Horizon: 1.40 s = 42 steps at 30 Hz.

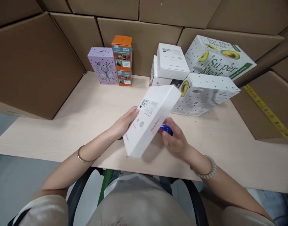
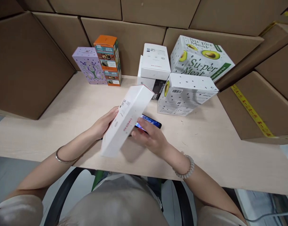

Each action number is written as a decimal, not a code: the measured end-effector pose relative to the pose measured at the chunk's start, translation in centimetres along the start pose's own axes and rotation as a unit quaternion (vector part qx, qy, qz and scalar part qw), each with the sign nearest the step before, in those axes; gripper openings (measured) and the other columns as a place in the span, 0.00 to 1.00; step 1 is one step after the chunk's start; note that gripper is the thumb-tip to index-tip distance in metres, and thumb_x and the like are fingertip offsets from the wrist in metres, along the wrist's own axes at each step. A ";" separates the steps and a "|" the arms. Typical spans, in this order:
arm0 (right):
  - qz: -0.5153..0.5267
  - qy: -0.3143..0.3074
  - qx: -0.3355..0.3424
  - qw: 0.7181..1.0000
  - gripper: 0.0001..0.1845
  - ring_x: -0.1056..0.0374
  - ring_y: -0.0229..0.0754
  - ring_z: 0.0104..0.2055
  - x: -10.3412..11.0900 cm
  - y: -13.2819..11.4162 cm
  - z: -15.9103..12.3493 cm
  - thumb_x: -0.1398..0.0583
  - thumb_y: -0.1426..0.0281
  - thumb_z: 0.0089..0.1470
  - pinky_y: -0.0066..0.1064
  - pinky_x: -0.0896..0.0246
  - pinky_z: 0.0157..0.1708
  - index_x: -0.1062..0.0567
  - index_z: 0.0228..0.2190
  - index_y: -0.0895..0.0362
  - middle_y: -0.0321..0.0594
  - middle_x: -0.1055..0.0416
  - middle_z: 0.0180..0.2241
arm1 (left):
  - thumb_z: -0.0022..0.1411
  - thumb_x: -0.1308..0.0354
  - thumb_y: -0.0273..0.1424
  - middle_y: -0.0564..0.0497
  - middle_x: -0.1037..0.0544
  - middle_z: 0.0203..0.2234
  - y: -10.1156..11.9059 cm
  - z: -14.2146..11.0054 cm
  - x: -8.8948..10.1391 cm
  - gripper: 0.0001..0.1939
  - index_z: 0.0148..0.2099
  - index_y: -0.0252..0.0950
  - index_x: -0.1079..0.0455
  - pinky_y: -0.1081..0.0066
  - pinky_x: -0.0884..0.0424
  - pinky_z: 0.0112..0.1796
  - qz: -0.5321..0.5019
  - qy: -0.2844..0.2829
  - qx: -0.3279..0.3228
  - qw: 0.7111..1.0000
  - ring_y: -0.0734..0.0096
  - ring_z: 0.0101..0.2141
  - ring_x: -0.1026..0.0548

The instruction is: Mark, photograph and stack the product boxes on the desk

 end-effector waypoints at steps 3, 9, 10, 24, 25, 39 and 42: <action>-0.019 -0.014 0.011 1.000 0.14 0.25 0.42 0.35 -0.8 -1.1 -0.1 0.37 0.75 0.64 0.35 0.26 0.31 0.26 0.48 0.48 0.36 0.27 0.33 | 0.73 0.48 0.53 0.47 0.19 0.56 0.0 0.4 0.5 0.27 0.63 0.42 0.28 0.56 0.22 0.52 0.035 -0.002 0.000 0.999 0.53 0.55 0.22; -0.080 -0.283 0.069 0.953 0.13 0.29 0.43 0.34 -6.0 -2.2 -2.0 0.43 0.70 0.71 0.37 0.37 0.33 0.22 0.49 0.63 0.42 0.22 0.32 | 0.71 0.42 0.48 0.55 0.38 0.73 -0.2 1.4 2.6 0.29 0.70 0.49 0.34 0.57 0.31 0.66 0.048 -0.023 0.024 0.998 0.52 0.71 0.37; -0.081 -0.294 0.072 0.950 0.13 0.29 0.43 0.35 -6.1 -2.2 -2.1 0.44 0.72 0.71 0.37 0.38 0.35 0.22 0.49 0.63 0.42 0.21 0.33 | 0.72 0.43 0.47 0.55 0.38 0.73 -0.2 1.4 2.9 0.29 0.71 0.49 0.35 0.57 0.33 0.67 0.058 -0.019 0.031 0.998 0.53 0.72 0.38; -0.023 -0.238 0.083 0.967 0.15 0.37 0.41 0.27 -3.0 -0.5 -1.1 0.44 0.82 0.60 0.35 0.40 0.29 0.29 0.25 0.54 0.36 0.32 0.22 | 0.71 0.41 0.47 0.52 0.33 0.70 -1.4 1.9 4.5 0.25 0.66 0.47 0.28 0.58 0.29 0.64 0.137 -0.045 0.021 0.989 0.55 0.69 0.32; 0.018 -0.207 0.058 0.976 0.15 0.38 0.40 0.25 -2.5 -0.3 -0.8 0.44 0.82 0.59 0.33 0.40 0.28 0.30 0.26 0.53 0.34 0.33 0.21 | 0.71 0.42 0.46 0.52 0.33 0.70 -1.6 1.9 4.2 0.25 0.66 0.47 0.28 0.58 0.28 0.63 0.136 -0.046 0.020 0.989 0.55 0.68 0.31; 0.271 -0.099 -0.247 0.925 0.08 0.29 0.36 0.27 -1.0 1.0 2.0 0.36 0.77 0.55 0.29 0.35 0.27 0.26 0.28 0.52 0.33 0.25 0.25 | 0.75 0.48 0.44 0.52 0.35 0.71 -1.3 1.1 1.5 0.25 0.70 0.46 0.33 0.59 0.32 0.66 0.163 -0.102 0.013 0.981 0.59 0.70 0.33; 0.276 -0.091 -0.264 0.920 0.09 0.27 0.36 0.28 -1.1 1.1 1.8 0.36 0.78 0.56 0.30 0.33 0.30 0.24 0.28 0.52 0.32 0.24 0.27 | 0.75 0.48 0.44 0.51 0.34 0.70 -1.3 1.1 1.6 0.25 0.70 0.46 0.33 0.58 0.31 0.66 0.172 -0.097 0.011 0.980 0.58 0.69 0.32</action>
Point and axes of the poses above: each hand's wrist, its own z-axis towards the middle knuckle, its own x-axis out of the back of the hand, y = z × x, the point moved 7 cm from there along z, towards the middle knuckle
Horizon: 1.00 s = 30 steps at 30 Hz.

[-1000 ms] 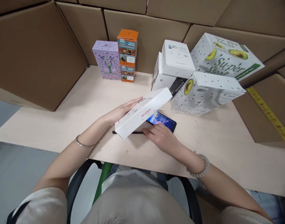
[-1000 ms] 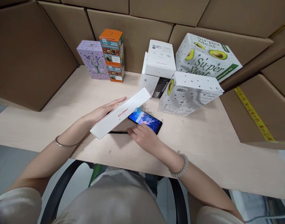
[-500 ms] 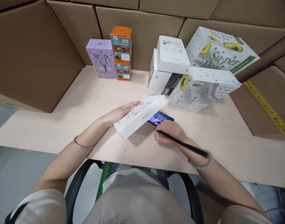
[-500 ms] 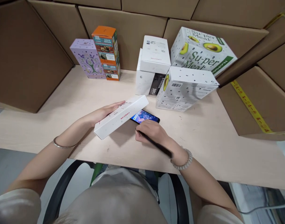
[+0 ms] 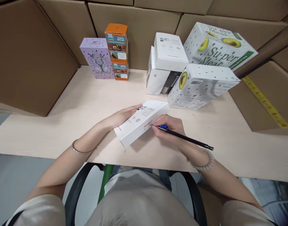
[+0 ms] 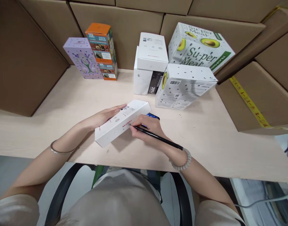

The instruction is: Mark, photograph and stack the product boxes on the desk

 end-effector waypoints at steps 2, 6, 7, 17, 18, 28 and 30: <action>0.003 0.007 -0.007 1.000 0.08 0.26 0.36 0.30 0.0 0.1 -0.1 0.36 0.78 0.56 0.30 0.32 0.32 0.23 0.30 0.52 0.33 0.23 0.28 | 0.75 0.47 0.44 0.51 0.32 0.69 0.1 0.0 0.1 0.25 0.69 0.46 0.32 0.57 0.29 0.65 0.009 0.005 -0.002 1.000 0.57 0.68 0.30; 0.008 -0.005 -0.024 1.000 0.08 0.27 0.36 0.29 -0.2 0.3 -0.1 0.36 0.78 0.56 0.29 0.33 0.31 0.23 0.29 0.53 0.32 0.23 0.28 | 0.74 0.47 0.45 0.52 0.33 0.70 0.1 -0.1 0.0 0.26 0.70 0.46 0.33 0.57 0.32 0.67 0.009 0.003 0.000 1.000 0.57 0.69 0.32; 0.009 -0.003 -0.026 1.000 0.08 0.27 0.35 0.29 -0.2 0.3 -0.1 0.36 0.78 0.56 0.29 0.33 0.31 0.23 0.28 0.53 0.32 0.23 0.27 | 0.74 0.48 0.45 0.52 0.34 0.70 0.1 -0.1 -0.1 0.26 0.70 0.47 0.33 0.57 0.33 0.68 0.006 0.000 -0.001 1.000 0.57 0.70 0.33; -0.051 0.000 0.059 0.997 0.09 0.29 0.36 0.28 -0.4 -0.1 -0.7 0.36 0.77 0.57 0.29 0.34 0.29 0.27 0.31 0.51 0.31 0.26 0.27 | 0.73 0.45 0.47 0.53 0.35 0.71 -0.5 0.3 0.4 0.27 0.69 0.46 0.32 0.57 0.35 0.69 -0.032 -0.001 0.002 1.000 0.56 0.71 0.35; -0.082 0.001 0.092 0.992 0.09 0.31 0.36 0.27 -0.5 -0.2 -1.0 0.37 0.77 0.59 0.30 0.35 0.28 0.28 0.31 0.51 0.31 0.27 0.26 | 0.72 0.45 0.47 0.52 0.36 0.71 -0.6 0.3 0.7 0.28 0.69 0.45 0.32 0.57 0.35 0.69 -0.036 0.008 0.011 0.999 0.55 0.71 0.35; -0.412 -0.125 0.237 0.871 0.13 0.36 0.42 0.34 -3.0 -0.7 -3.2 0.44 0.81 0.68 0.35 0.42 0.33 0.20 0.43 0.62 0.41 0.26 0.30 | 0.70 0.46 0.46 0.54 0.45 0.75 0.2 -0.1 2.8 0.35 0.74 0.41 0.40 0.59 0.47 0.74 -0.027 0.083 0.087 0.992 0.54 0.76 0.48; -0.431 -0.154 0.234 0.858 0.15 0.37 0.42 0.34 -3.6 -0.6 -3.4 0.46 0.81 0.69 0.36 0.45 0.33 0.19 0.43 0.61 0.40 0.27 0.30 | 0.71 0.46 0.46 0.54 0.45 0.75 0.3 0.0 2.8 0.35 0.74 0.40 0.40 0.61 0.48 0.74 -0.021 0.081 0.084 0.993 0.55 0.76 0.49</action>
Point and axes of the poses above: each hand's wrist, its own z-axis towards the middle knuckle, its own x-axis out of the back of the hand, y = z × x, the point moved 7 cm from there along z, towards the middle knuckle
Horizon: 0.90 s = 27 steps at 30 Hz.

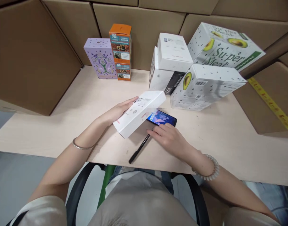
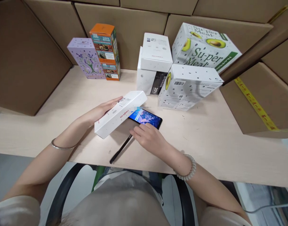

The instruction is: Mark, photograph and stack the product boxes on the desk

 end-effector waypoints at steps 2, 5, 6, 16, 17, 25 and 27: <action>-0.005 -0.031 0.008 0.999 0.16 0.37 0.42 0.34 -0.6 -0.4 0.0 0.47 0.80 0.70 0.36 0.46 0.34 0.19 0.44 0.61 0.40 0.27 0.30 | 0.71 0.46 0.46 0.54 0.44 0.74 -0.1 0.2 0.0 0.35 0.74 0.39 0.40 0.62 0.48 0.74 0.006 -0.001 -0.006 1.000 0.56 0.76 0.48; -0.011 -0.068 0.006 0.998 0.16 0.35 0.44 0.35 -1.5 -0.6 -0.2 0.47 0.81 0.69 0.37 0.45 0.36 0.20 0.46 0.64 0.42 0.25 0.33 | 0.71 0.47 0.46 0.54 0.44 0.74 -0.3 0.4 0.0 0.34 0.74 0.39 0.40 0.63 0.49 0.74 0.009 0.004 -0.016 1.000 0.59 0.76 0.48; -0.013 -0.075 0.003 0.997 0.15 0.34 0.44 0.35 -1.8 -0.6 -0.3 0.47 0.81 0.69 0.37 0.44 0.36 0.21 0.48 0.64 0.42 0.25 0.33 | 0.71 0.47 0.46 0.54 0.44 0.74 -0.4 0.5 0.0 0.34 0.74 0.39 0.39 0.64 0.50 0.74 0.008 0.007 -0.018 1.000 0.59 0.76 0.48; 0.092 -0.112 -0.271 0.951 0.40 0.31 0.62 0.52 -3.3 8.7 -3.2 0.36 0.48 0.60 0.51 0.35 0.50 0.31 0.64 0.60 0.56 0.27 0.51 | 0.70 0.45 0.49 0.57 0.40 0.73 -1.0 0.6 0.6 0.33 0.72 0.46 0.36 0.60 0.48 0.74 -0.018 0.021 -0.006 1.000 0.56 0.75 0.44; 0.107 -0.130 -0.304 0.938 0.47 0.32 0.65 0.55 -3.7 9.6 -3.7 0.33 0.46 0.55 0.54 0.35 0.53 0.33 0.65 0.60 0.57 0.28 0.53 | 0.70 0.45 0.49 0.57 0.41 0.73 -0.9 0.6 0.7 0.32 0.72 0.46 0.36 0.60 0.49 0.74 -0.014 0.022 -0.008 1.000 0.56 0.75 0.45; 0.210 -0.156 -0.358 0.896 0.42 0.30 0.61 0.54 -5.5 10.6 -3.6 0.28 0.51 0.43 0.54 0.33 0.57 0.24 0.57 0.57 0.50 0.29 0.49 | 0.71 0.48 0.48 0.56 0.43 0.74 -0.6 0.7 0.9 0.34 0.74 0.43 0.39 0.60 0.51 0.75 -0.003 0.030 -0.012 0.999 0.57 0.76 0.48; 0.198 -0.141 -0.373 0.895 0.39 0.28 0.61 0.51 -5.2 10.4 -3.4 0.28 0.55 0.41 0.52 0.30 0.54 0.24 0.53 0.58 0.50 0.29 0.48 | 0.72 0.48 0.45 0.56 0.44 0.75 -0.3 0.5 1.4 0.33 0.75 0.42 0.41 0.61 0.51 0.75 0.003 0.054 -0.011 0.998 0.58 0.76 0.49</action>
Point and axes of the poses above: each hand's wrist, its own z-axis towards the middle knuckle, its own x-axis out of the back of the hand, y = z × x, the point moved 7 cm from there along z, towards the middle knuckle
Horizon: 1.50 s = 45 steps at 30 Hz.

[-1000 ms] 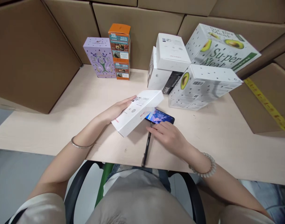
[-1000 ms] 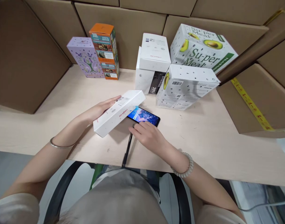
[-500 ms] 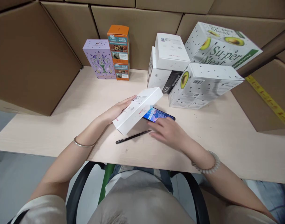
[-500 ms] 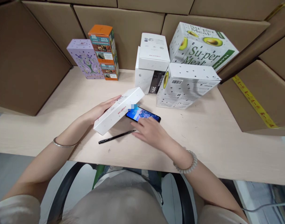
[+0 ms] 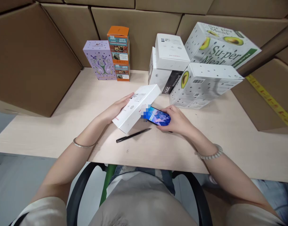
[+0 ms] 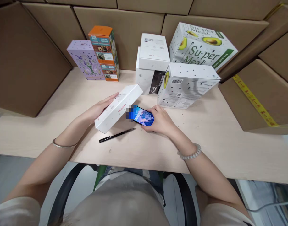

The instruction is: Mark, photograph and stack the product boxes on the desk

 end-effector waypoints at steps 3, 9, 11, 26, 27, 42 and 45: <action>-0.031 0.070 -0.011 0.997 0.38 0.27 0.63 0.49 1.0 -0.5 -0.4 0.30 0.58 0.40 0.54 0.28 0.48 0.26 0.52 0.60 0.53 0.28 0.48 | 0.73 0.51 0.44 0.56 0.47 0.76 0.5 -0.1 0.8 0.33 0.76 0.41 0.45 0.60 0.50 0.74 -0.002 0.032 -0.003 0.999 0.58 0.76 0.48; 0.056 0.236 -0.021 0.970 0.45 0.27 0.60 0.51 3.0 -0.2 -2.0 0.29 0.55 0.39 0.53 0.27 0.46 0.35 0.57 0.52 0.48 0.27 0.52 | 0.74 0.52 0.41 0.51 0.50 0.77 0.8 0.4 1.3 0.35 0.77 0.34 0.47 0.62 0.52 0.74 -0.012 0.095 -0.061 0.993 0.60 0.77 0.52; 0.108 0.281 0.017 0.953 0.45 0.28 0.58 0.53 3.5 -0.8 -2.9 0.30 0.53 0.42 0.53 0.28 0.51 0.37 0.58 0.50 0.47 0.29 0.53 | 0.74 0.53 0.40 0.50 0.50 0.77 0.3 0.7 1.2 0.34 0.77 0.33 0.48 0.62 0.53 0.74 -0.018 0.102 -0.056 0.993 0.61 0.77 0.51; 0.211 0.349 0.196 0.892 0.44 0.31 0.57 0.49 4.7 -5.0 -6.2 0.28 0.55 0.44 0.55 0.27 0.45 0.34 0.61 0.46 0.45 0.35 0.49 | 0.75 0.52 0.44 0.52 0.45 0.75 0.6 0.6 0.5 0.33 0.76 0.37 0.45 0.59 0.58 0.75 0.024 0.100 -0.068 0.992 0.60 0.76 0.51; 0.209 0.347 0.196 0.893 0.44 0.30 0.58 0.49 4.6 -5.0 -6.3 0.29 0.55 0.45 0.56 0.27 0.46 0.34 0.62 0.46 0.45 0.34 0.49 | 0.75 0.53 0.43 0.52 0.45 0.75 0.7 0.5 0.5 0.33 0.76 0.37 0.45 0.59 0.58 0.75 0.028 0.100 -0.064 0.993 0.60 0.76 0.51; 0.177 0.347 0.189 0.902 0.43 0.30 0.61 0.50 4.8 -5.3 -6.6 0.32 0.52 0.49 0.60 0.26 0.47 0.37 0.64 0.45 0.48 0.34 0.50 | 0.74 0.51 0.44 0.50 0.44 0.75 0.6 0.5 0.5 0.33 0.75 0.37 0.43 0.61 0.58 0.75 0.043 0.102 -0.066 0.992 0.59 0.76 0.49; 0.193 0.360 0.207 0.889 0.44 0.30 0.58 0.49 5.0 -5.4 -6.7 0.30 0.54 0.47 0.58 0.26 0.46 0.36 0.63 0.46 0.46 0.34 0.49 | 0.74 0.51 0.45 0.52 0.44 0.75 0.6 0.5 0.5 0.33 0.75 0.39 0.43 0.60 0.57 0.75 0.041 0.100 -0.061 0.992 0.60 0.76 0.48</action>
Point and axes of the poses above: each hand's wrist, its own z-axis towards the middle knuckle, its own x-axis out of the back of the hand, y = z × x, the point moved 7 cm from there along z, towards the middle knuckle
